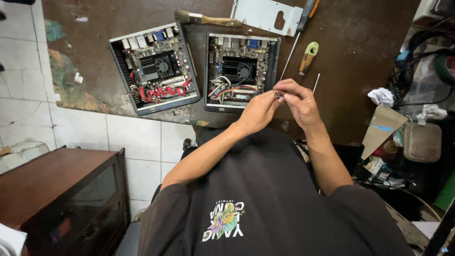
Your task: The person organizes red ribbon cables inside an open computer case, then connects a white power connector to the motherboard. They use a brush to clean dust from the interior and a screwdriver to secure a metal backplate onto the case.
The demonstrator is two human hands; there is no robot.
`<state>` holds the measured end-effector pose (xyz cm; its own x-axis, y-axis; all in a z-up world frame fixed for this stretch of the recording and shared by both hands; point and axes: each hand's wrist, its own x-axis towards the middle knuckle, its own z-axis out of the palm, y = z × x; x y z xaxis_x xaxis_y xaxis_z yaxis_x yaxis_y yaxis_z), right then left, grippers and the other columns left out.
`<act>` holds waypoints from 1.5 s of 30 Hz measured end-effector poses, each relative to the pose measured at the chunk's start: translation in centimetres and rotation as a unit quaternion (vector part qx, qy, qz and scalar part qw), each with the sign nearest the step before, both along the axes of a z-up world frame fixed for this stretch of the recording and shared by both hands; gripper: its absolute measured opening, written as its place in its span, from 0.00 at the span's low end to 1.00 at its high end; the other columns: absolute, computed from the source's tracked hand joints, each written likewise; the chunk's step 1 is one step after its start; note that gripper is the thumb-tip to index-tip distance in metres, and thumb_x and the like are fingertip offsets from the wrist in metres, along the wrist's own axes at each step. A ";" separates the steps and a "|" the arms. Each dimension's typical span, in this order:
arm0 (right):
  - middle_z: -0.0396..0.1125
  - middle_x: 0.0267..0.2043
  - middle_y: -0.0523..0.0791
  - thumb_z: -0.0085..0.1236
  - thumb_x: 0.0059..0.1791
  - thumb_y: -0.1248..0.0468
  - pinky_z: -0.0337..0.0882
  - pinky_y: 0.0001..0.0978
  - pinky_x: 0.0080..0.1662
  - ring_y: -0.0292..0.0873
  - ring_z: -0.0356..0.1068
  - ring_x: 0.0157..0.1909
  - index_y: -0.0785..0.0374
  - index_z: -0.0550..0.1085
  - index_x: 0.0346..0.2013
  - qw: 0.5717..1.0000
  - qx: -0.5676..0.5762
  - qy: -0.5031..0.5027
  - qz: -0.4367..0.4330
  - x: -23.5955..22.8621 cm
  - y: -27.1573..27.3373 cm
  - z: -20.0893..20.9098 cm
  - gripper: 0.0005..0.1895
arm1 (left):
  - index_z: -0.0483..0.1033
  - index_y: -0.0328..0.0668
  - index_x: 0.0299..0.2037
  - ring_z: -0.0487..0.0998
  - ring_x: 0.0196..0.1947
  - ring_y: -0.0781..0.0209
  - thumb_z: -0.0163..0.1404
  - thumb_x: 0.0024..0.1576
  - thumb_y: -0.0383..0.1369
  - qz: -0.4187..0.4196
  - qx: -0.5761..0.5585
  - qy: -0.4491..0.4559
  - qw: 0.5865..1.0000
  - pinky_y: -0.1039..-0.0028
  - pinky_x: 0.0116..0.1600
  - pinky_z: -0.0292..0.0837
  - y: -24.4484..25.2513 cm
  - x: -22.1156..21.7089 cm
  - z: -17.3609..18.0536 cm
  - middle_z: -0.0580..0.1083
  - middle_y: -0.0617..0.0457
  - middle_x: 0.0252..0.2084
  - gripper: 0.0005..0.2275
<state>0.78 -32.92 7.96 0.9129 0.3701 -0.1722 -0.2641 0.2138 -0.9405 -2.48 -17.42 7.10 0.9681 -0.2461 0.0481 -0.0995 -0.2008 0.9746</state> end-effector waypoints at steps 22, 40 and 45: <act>0.52 0.25 0.39 0.45 0.56 0.62 0.70 0.27 0.41 0.29 0.54 0.27 0.65 0.67 0.52 0.995 -0.012 0.054 -0.082 1.9 0.4 -4.3 0.12 | 0.69 0.51 0.53 0.62 0.59 0.50 0.54 0.46 0.34 -0.012 0.488 -0.081 0.869 0.55 0.54 0.54 11.0 -0.6 -1.0 0.65 0.50 0.53 0.22; 0.52 0.22 0.43 0.44 0.54 0.63 0.73 0.37 0.38 0.33 0.55 0.22 0.69 0.69 0.50 0.977 0.149 0.127 0.082 -0.1 4.3 -4.9 0.14 | 0.65 0.51 0.48 0.71 0.50 0.63 0.50 0.52 0.35 0.004 0.390 -0.028 0.921 0.61 0.53 0.51 13.9 -2.0 -3.6 0.67 0.58 0.45 0.15; 0.53 0.23 0.43 0.43 0.54 0.64 0.70 0.37 0.38 0.34 0.56 0.23 0.71 0.69 0.48 0.973 0.174 0.102 0.112 -0.1 4.6 -4.6 0.14 | 0.67 0.48 0.46 0.68 0.58 0.63 0.53 0.53 0.38 0.054 0.317 -0.034 0.946 0.58 0.59 0.44 13.6 -2.6 -2.9 0.70 0.54 0.49 0.14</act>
<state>0.71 -28.34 3.34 0.7628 0.6240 -0.1696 -0.5141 0.4261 -0.7444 -5.05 -3.77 4.18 0.9891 -0.1466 -0.0131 -0.1033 -0.7553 0.6472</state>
